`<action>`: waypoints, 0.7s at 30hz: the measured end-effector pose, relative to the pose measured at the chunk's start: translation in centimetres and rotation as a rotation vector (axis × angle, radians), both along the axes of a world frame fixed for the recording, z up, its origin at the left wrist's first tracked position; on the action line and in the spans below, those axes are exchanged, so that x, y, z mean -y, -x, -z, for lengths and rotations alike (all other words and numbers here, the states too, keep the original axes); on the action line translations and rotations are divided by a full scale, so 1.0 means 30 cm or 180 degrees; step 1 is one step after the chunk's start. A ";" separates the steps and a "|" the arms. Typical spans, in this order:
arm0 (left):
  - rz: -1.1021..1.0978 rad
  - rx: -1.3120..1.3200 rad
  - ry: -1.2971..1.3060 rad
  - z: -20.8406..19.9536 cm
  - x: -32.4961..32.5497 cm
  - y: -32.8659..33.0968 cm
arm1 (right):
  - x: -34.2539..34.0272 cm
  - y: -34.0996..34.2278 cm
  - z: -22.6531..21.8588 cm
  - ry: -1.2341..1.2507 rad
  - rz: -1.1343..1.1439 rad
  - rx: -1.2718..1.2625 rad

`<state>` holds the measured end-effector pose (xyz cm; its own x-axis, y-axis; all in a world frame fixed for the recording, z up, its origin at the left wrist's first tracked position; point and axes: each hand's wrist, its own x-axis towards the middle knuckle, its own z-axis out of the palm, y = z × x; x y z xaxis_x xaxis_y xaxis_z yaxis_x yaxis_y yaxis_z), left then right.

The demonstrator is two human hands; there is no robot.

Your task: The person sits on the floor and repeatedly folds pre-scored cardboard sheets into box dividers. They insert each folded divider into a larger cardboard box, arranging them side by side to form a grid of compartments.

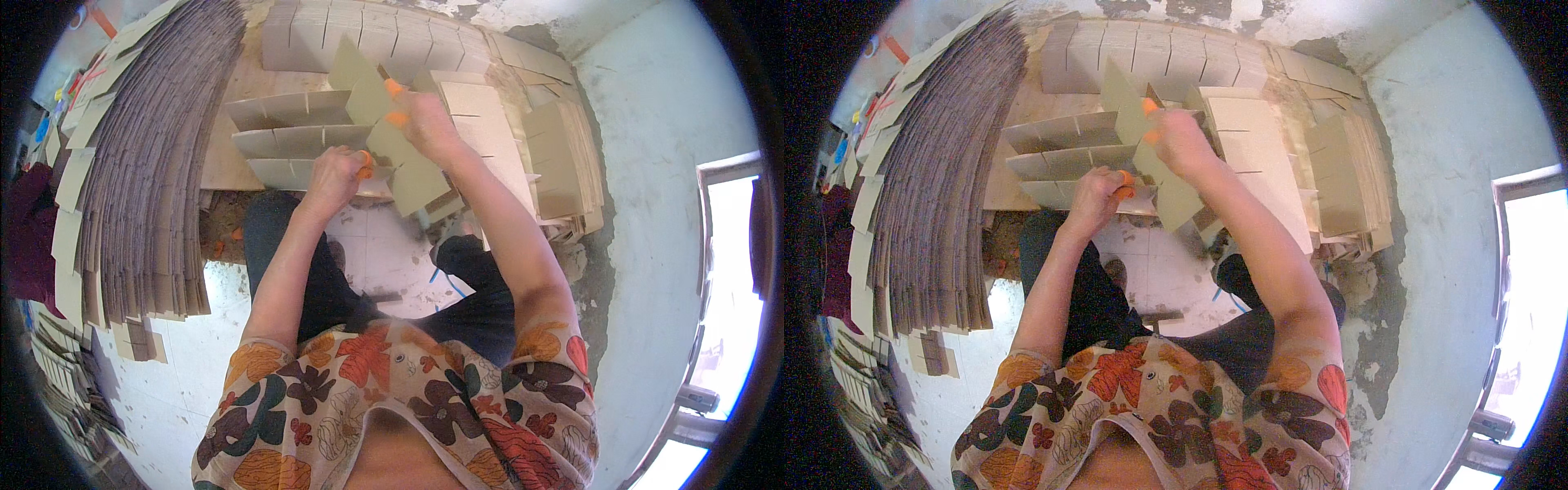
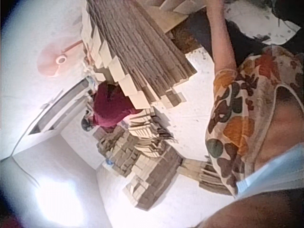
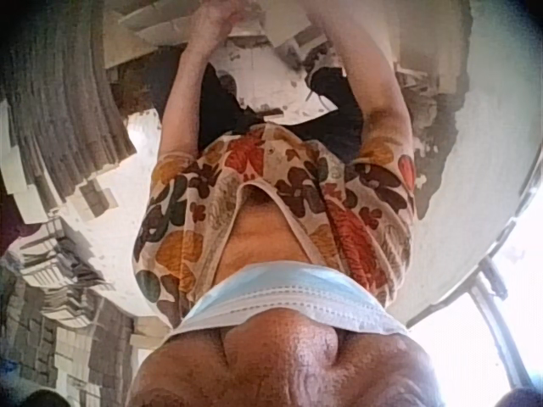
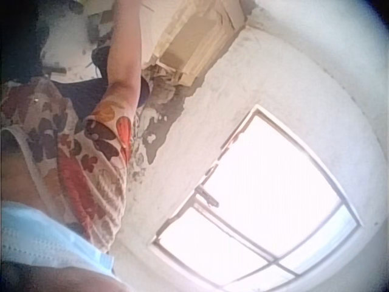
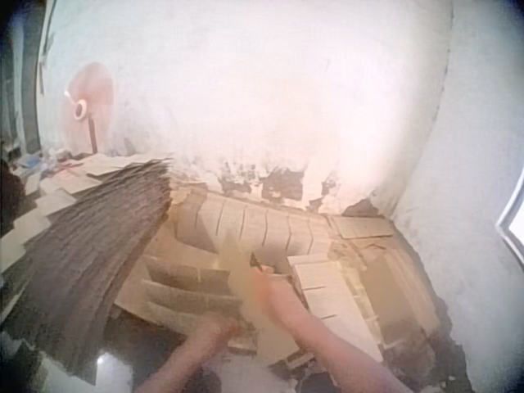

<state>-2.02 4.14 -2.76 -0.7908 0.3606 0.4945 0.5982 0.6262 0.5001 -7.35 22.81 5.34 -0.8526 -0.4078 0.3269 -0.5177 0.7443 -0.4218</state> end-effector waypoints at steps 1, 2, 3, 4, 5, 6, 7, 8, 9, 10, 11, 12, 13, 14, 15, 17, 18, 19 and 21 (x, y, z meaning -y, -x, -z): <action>-0.0040 0.0005 0.0038 -0.001 -0.005 0.002 | 0.014 0.005 0.013 -0.0346 0.0122 0.0246; -0.0077 0.0008 0.0076 -0.002 -0.009 0.004 | 0.030 0.010 0.025 -0.0693 0.0248 0.0491; -0.0066 0.0005 0.0055 0.001 -0.011 0.009 | 0.035 0.014 0.033 -0.1038 0.0380 0.0736; -0.0078 0.0005 0.0033 0.006 -0.009 0.014 | 0.047 0.009 0.013 -0.1085 0.0375 0.0796; -0.0085 0.0004 0.0011 0.010 -0.007 0.017 | 0.052 0.001 -0.008 -0.1132 0.0374 0.0856; -0.0111 0.0050 0.0077 0.013 -0.005 0.014 | 0.056 -0.012 -0.033 -0.1179 0.0377 0.0916; -0.0136 0.0081 0.0135 0.007 -0.006 0.010 | 0.059 -0.035 -0.080 -0.1172 0.0388 0.0929; -0.0163 0.0123 0.0204 0.003 -0.004 0.005 | 0.059 -0.076 -0.132 -0.1157 0.0393 0.0953; -0.0132 0.0112 0.0152 0.001 -0.001 0.006 | 0.055 -0.110 -0.158 -0.1141 0.0398 0.0979; -0.0085 0.0103 0.0099 0.000 -0.003 0.005 | 0.042 -0.139 -0.157 -0.1188 0.0305 0.0971; -0.0040 0.0096 0.0047 -0.001 -0.004 0.006 | 0.029 -0.165 -0.152 -0.1235 0.0209 0.0965; -0.0027 0.0077 0.0028 -0.003 -0.005 0.009 | 0.021 -0.179 -0.145 -0.1282 0.0111 0.0959; 0.0003 0.0064 0.0013 -0.006 -0.007 0.010 | 0.023 -0.189 -0.131 -0.1398 0.0196 0.1033; 0.0030 0.0053 -0.0001 -0.006 -0.009 0.009 | 0.034 -0.196 -0.111 -0.1514 0.0278 0.1108; 0.0053 0.0075 -0.0027 -0.002 -0.010 0.007 | 0.036 -0.204 -0.098 -0.1630 0.0357 0.1184; 0.0079 0.0098 -0.0064 -0.003 -0.005 0.008 | 0.030 -0.205 -0.092 -0.1537 0.0317 0.0884; 0.0060 0.0115 -0.0066 -0.006 -0.005 0.002 | 0.027 -0.205 -0.088 -0.1491 0.0296 0.0735; 0.0052 0.0130 -0.0071 -0.011 -0.007 -0.006 | 0.027 -0.206 -0.081 -0.1498 0.0291 0.0787; 0.0074 0.0075 -0.0063 -0.003 -0.010 -0.005 | 0.043 -0.204 -0.064 -0.1512 0.0281 0.0894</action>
